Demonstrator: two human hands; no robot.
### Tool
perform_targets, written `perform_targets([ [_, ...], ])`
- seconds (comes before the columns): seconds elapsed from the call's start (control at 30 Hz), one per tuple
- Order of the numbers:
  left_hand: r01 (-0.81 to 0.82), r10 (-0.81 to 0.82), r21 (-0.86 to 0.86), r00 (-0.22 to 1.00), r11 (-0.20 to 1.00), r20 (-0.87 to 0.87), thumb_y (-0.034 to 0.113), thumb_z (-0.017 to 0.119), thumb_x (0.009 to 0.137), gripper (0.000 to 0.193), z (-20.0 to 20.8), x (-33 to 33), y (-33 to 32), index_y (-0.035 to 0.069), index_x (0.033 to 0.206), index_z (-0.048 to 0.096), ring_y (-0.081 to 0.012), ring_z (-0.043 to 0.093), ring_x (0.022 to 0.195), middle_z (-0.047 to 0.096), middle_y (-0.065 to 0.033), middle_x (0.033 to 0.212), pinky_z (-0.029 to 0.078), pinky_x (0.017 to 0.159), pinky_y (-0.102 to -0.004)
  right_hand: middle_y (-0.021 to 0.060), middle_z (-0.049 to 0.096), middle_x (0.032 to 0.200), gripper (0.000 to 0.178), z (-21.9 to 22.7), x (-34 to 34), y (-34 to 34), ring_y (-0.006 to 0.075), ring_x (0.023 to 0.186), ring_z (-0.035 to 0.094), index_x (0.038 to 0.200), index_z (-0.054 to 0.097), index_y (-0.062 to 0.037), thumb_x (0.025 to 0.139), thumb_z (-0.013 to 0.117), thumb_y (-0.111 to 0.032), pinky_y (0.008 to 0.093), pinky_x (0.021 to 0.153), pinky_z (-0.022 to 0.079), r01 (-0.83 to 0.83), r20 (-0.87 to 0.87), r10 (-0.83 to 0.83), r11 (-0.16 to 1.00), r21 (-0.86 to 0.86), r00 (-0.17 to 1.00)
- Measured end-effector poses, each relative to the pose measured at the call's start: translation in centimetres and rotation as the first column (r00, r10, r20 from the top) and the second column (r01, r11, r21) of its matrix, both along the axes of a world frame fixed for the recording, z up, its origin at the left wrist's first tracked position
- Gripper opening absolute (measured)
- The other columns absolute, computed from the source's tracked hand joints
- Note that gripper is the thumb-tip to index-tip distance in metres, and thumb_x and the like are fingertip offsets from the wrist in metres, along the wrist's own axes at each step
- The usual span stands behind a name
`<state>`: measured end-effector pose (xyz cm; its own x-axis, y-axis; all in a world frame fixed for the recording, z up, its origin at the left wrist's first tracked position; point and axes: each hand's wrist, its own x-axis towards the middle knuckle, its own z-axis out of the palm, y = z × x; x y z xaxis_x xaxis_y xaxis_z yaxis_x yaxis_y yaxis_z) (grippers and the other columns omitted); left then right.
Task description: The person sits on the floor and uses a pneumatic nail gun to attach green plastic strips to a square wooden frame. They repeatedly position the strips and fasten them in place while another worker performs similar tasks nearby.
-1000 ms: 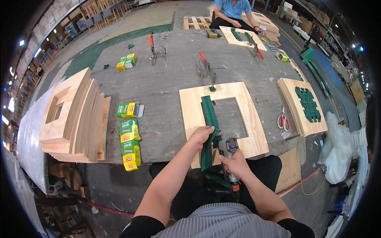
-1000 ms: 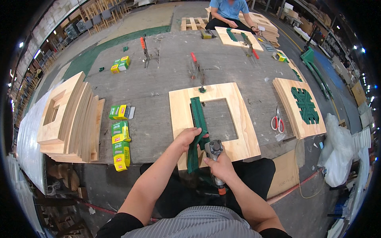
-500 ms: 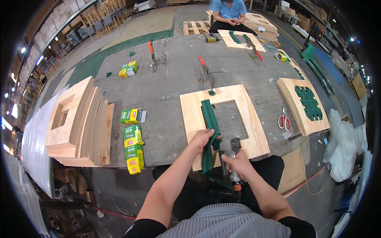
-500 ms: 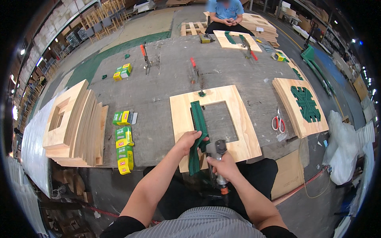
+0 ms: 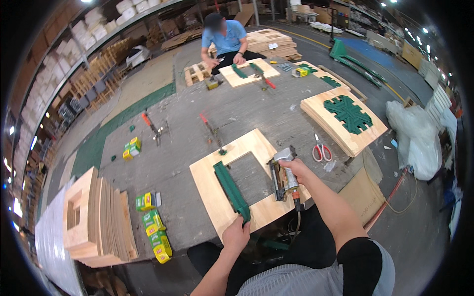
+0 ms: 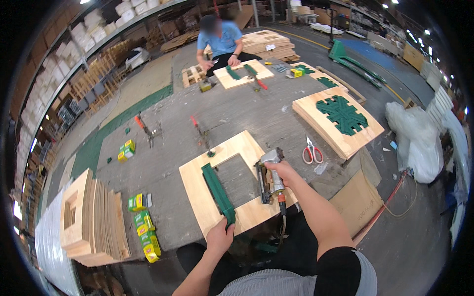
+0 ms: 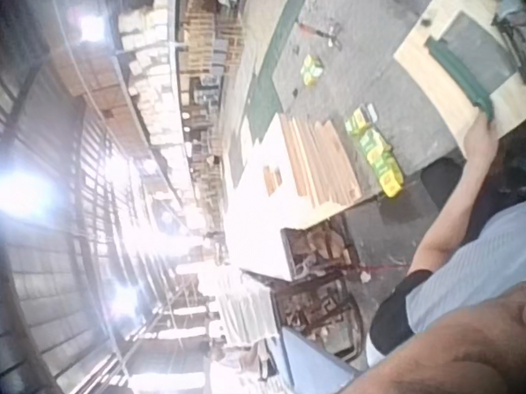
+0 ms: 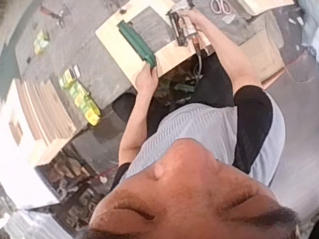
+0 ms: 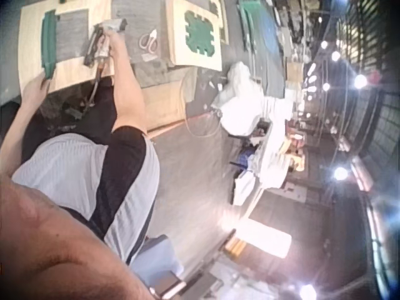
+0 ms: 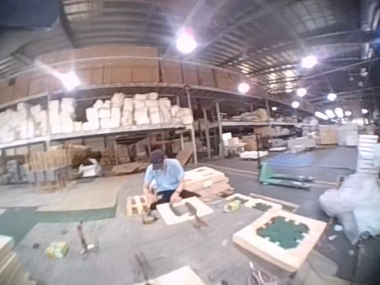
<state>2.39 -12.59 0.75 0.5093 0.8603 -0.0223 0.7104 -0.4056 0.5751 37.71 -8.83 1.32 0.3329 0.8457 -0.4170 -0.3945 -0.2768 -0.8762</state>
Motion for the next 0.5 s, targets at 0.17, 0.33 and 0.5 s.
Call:
perform_targets([
  [0.17,0.188,-0.172,0.032,0.946,0.982,-0.274,0.045,0.077,0.087,0.075,0.2,0.5,-1.7,0.005,0.143,0.049,-0.0321,0.068,0.118,0.046,-0.0160,0.159,0.060,0.083,-0.0477,0.0254,0.073,0.110,0.073,0.4,2.5,0.7,0.0337,0.089,0.075,0.114,0.068,0.0125,0.088,0.075,-0.055,0.0488,0.070,0.060,0.099,0.654,0.201,0.915,-0.391,0.730],
  [0.33,0.157,-0.149,0.001,0.936,0.988,-0.318,0.041,0.078,0.088,0.065,1.0,-0.1,-1.6,0.004,0.136,0.055,-0.0328,0.069,0.115,0.050,-0.0154,0.156,0.060,0.082,-0.0459,0.0277,0.075,0.101,0.078,1.4,2.2,0.7,0.0357,0.098,0.075,0.100,0.075,0.0073,0.094,0.057,-0.068,0.0477,0.081,0.058,-0.004,0.713,0.473,0.834,-0.551,0.517],
  [0.5,0.163,-0.162,-0.023,0.985,0.986,0.057,0.028,0.072,0.094,0.030,-0.5,-0.1,-0.1,0.003,0.111,0.070,-0.0355,0.069,0.105,0.062,-0.0136,0.142,0.057,0.083,-0.0404,0.0270,0.071,0.106,0.042,-0.6,10.4,-3.3,0.0416,0.106,0.069,0.107,0.072,-0.0011,0.096,0.066,-0.041,0.0522,0.094,0.053,0.365,0.962,0.032,0.922,-0.133,0.272],
])
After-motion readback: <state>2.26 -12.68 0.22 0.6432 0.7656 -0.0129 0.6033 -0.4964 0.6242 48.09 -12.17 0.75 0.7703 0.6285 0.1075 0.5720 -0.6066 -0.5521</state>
